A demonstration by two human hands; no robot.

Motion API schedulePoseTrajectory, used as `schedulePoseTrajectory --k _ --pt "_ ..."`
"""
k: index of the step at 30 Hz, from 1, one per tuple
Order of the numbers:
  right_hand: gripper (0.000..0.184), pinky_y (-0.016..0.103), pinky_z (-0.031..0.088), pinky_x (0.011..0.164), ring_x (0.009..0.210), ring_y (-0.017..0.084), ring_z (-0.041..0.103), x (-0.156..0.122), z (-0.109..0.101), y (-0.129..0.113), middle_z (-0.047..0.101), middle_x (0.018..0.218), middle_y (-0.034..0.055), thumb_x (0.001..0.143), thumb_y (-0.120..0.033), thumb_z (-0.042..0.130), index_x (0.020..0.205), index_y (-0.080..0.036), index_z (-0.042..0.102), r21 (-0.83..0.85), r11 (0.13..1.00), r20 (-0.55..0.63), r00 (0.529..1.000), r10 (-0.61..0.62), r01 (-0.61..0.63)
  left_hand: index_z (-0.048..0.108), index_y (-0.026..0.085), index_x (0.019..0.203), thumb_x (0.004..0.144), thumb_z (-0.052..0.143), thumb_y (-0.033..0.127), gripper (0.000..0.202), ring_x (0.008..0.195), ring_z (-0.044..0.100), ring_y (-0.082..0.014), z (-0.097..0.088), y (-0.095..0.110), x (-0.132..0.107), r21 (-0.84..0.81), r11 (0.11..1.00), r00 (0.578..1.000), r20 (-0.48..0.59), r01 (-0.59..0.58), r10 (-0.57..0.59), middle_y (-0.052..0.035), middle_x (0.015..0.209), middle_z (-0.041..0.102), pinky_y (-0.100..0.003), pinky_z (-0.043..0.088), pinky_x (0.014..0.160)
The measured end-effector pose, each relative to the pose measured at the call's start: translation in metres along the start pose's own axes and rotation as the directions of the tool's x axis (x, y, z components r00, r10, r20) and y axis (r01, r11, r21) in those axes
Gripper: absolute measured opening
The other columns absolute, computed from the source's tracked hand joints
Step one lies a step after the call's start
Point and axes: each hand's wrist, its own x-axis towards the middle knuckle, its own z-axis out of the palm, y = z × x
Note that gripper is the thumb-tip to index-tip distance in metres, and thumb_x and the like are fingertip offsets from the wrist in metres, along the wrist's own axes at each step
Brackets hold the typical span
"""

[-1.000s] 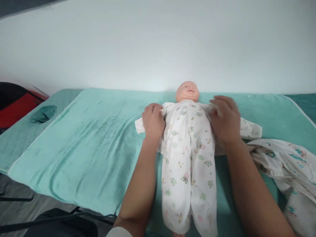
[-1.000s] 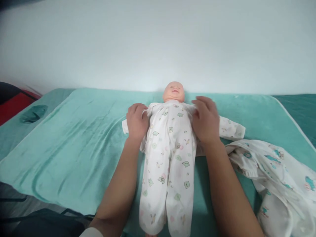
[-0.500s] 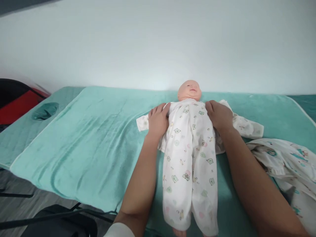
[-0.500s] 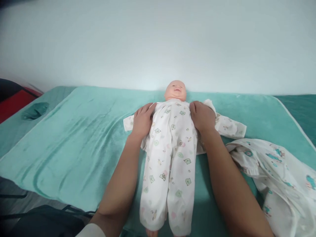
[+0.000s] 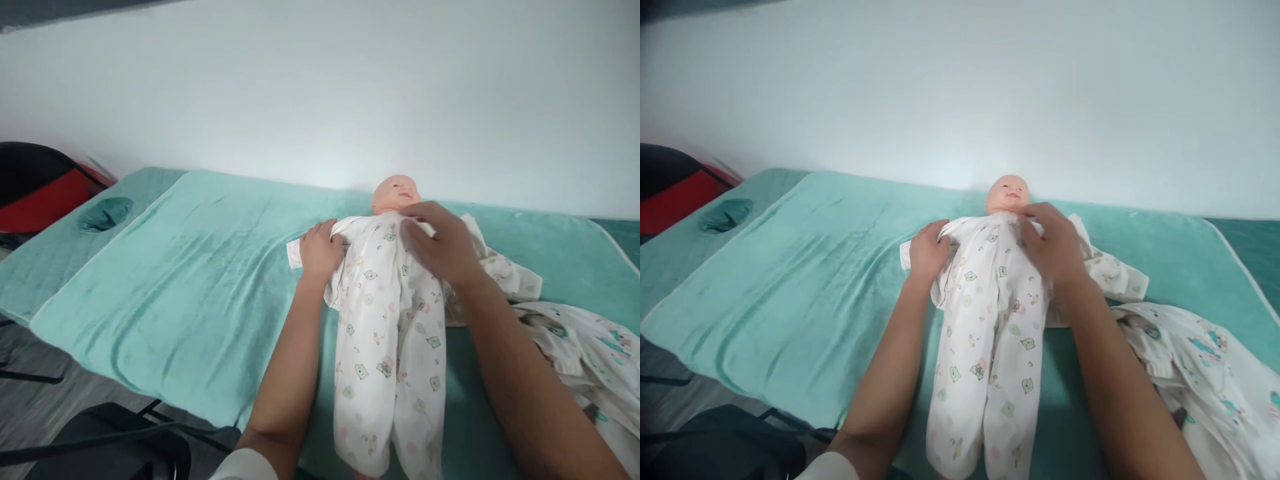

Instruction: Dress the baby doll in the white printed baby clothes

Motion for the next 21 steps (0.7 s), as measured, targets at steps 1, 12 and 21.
schedulePoseTrajectory --k 1,12,21 --pt "0.030 0.037 0.048 0.099 0.113 0.022 0.063 0.002 0.005 -0.016 0.069 0.122 0.0052 0.098 -0.038 0.047 0.115 -0.024 0.068 0.016 0.998 0.079 0.995 -0.066 0.065 0.065 0.023 0.133 0.092 0.045 0.019 0.046 0.122 0.063 -0.0256 0.000 0.001 0.000 -0.003 1.000 1.000 -0.002 0.003 -0.003 -0.0046 0.130 0.070 -0.039 0.046 0.106" --pt "0.034 0.031 0.046 0.087 0.109 0.025 0.063 0.069 0.075 -0.083 0.062 0.127 0.0155 0.097 -0.022 0.049 0.126 -0.014 0.065 -0.334 0.846 0.772 0.635 -0.007 0.415 0.064 0.025 0.127 0.100 0.044 0.031 0.034 0.117 0.065 -0.0274 -0.002 0.002 0.004 0.037 0.998 0.998 0.033 0.052 -0.054 -0.0059 0.124 0.073 -0.040 0.046 0.098" --pt "0.032 0.037 0.049 0.078 0.102 0.031 0.067 0.068 0.100 -0.094 0.067 0.118 0.0188 0.093 -0.028 0.056 0.120 -0.013 0.064 -0.537 0.700 0.758 0.634 0.156 0.470 0.064 0.028 0.120 0.101 0.041 0.027 0.030 0.117 0.064 -0.0255 -0.006 0.006 0.003 0.051 0.996 0.995 0.070 0.074 -0.077 -0.0052 0.124 0.072 -0.038 0.043 0.098"
